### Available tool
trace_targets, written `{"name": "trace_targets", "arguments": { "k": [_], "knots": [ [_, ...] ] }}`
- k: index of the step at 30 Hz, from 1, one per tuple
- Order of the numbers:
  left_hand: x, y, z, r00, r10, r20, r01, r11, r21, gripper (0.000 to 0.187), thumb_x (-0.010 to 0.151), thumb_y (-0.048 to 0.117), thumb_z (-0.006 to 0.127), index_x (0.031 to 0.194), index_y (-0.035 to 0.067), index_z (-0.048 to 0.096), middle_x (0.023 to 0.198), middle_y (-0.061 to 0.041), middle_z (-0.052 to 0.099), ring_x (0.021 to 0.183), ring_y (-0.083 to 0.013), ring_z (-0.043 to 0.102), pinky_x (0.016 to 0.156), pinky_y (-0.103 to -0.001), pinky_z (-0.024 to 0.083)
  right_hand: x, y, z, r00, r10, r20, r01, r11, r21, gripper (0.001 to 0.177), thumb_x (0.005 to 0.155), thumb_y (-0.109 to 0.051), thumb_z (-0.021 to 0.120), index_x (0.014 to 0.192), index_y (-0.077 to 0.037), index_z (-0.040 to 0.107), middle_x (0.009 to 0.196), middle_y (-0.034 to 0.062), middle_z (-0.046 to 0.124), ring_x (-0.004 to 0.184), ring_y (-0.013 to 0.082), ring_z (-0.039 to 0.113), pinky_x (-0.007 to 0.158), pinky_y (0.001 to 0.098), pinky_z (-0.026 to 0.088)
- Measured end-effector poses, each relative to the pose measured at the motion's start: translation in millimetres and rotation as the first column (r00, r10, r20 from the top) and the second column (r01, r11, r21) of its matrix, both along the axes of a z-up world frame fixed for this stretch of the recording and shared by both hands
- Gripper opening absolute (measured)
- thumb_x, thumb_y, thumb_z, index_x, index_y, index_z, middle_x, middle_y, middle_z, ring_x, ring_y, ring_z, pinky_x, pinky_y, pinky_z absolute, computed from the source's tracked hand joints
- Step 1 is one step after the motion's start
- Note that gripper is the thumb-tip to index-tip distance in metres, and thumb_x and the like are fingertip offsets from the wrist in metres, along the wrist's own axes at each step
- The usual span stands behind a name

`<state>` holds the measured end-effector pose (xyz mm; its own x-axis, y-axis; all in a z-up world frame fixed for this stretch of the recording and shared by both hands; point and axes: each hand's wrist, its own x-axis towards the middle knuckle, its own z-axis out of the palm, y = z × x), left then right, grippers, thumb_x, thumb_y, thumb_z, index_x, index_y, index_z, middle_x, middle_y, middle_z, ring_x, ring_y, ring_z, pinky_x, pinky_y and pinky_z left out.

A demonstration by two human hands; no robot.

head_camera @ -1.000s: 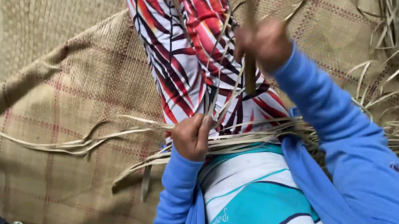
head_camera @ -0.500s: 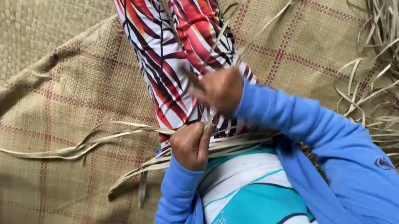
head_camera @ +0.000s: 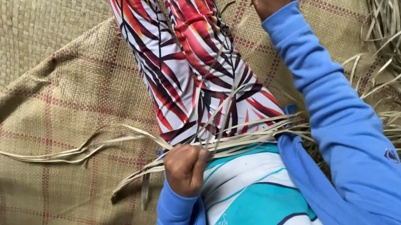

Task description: The person is weaving long strips of dried plant material together to form a bundle, using a small wooden stick to guide and tighten the weave.

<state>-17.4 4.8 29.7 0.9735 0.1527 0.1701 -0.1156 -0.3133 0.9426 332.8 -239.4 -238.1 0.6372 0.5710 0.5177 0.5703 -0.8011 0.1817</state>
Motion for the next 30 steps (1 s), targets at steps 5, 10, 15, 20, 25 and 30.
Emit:
{"name": "trace_targets", "arguments": {
  "k": [5,10,15,20,25,30],
  "knots": [
    [6,-3,-24,0.995,0.038,-0.097,-0.014,0.973,0.232,0.019,0.092,0.006,0.061,0.074,0.004,0.067,0.059,-0.006,0.061,0.045,-0.0213,0.042,0.052,-0.035,0.039,-89,64,120,0.776,0.606,-0.176,-0.278,0.579,0.767,0.042,0.112,-0.011,0.043,0.07,-0.012,0.049,0.059,0.0013,0.044,0.043,0.0201,0.038,0.036,0.038,0.032],
    [11,-7,-32,0.994,0.034,-0.102,-0.007,0.967,0.256,0.023,0.091,0.005,0.063,0.069,0.004,0.056,0.058,-0.008,0.053,0.047,-0.024,0.037,0.053,-0.038,0.035,-188,108,137,0.013,0.94,-0.342,-0.004,0.342,0.94,0.015,0.103,-0.012,0.048,0.096,0.0,0.051,0.109,0.0144,0.057,0.064,0.0187,0.048,0.073,0.0341,0.044],
    [13,-8,-29,0.991,0.07,-0.113,-0.037,0.961,0.275,0.015,0.09,0.002,0.067,0.076,0.0,0.063,0.069,-0.012,0.065,0.051,-0.0278,0.048,0.055,-0.038,0.041,-200,116,203,0.251,0.896,-0.367,-0.308,0.433,0.847,0.031,0.097,-0.009,0.068,0.069,-0.002,0.06,0.064,0.0085,0.057,0.053,0.0252,0.046,0.055,0.0387,0.04],
    [12,-11,-27,0.992,0.053,-0.112,-0.022,0.965,0.261,0.031,0.097,0.008,0.061,0.067,0.006,0.055,0.056,-0.006,0.05,0.045,-0.0202,0.031,0.051,-0.035,0.033,-179,114,186,0.553,0.704,-0.445,-0.338,0.678,0.652,0.048,0.106,-0.025,0.064,0.061,-0.011,0.053,0.057,0.0033,0.05,0.039,0.0194,0.038,0.036,0.04,0.032],
    [5,-10,-9,0.992,-0.009,-0.128,0.025,0.992,0.122,0.023,0.092,0.004,0.063,0.069,0.004,0.058,0.058,-0.007,0.052,0.047,-0.0219,0.037,0.055,-0.036,0.039,-120,95,95,0.793,0.415,-0.446,-0.265,0.894,0.361,0.05,0.11,-0.028,0.072,0.065,-0.013,0.059,0.049,-0.0015,0.052,0.032,0.0147,0.038,0.026,0.0354,0.032],
    [-7,-7,5,0.991,-0.074,-0.107,0.077,0.997,0.023,0.024,0.091,0.003,0.061,0.068,0.004,0.065,0.056,-0.006,0.058,0.046,-0.0184,0.041,0.054,-0.034,0.043,-43,42,7,0.958,0.145,-0.246,-0.108,0.982,0.157,0.052,0.114,-0.035,0.065,0.064,-0.024,0.054,0.047,-0.0089,0.046,0.034,0.0094,0.035,0.028,0.0307,0.028]
  ]
}}
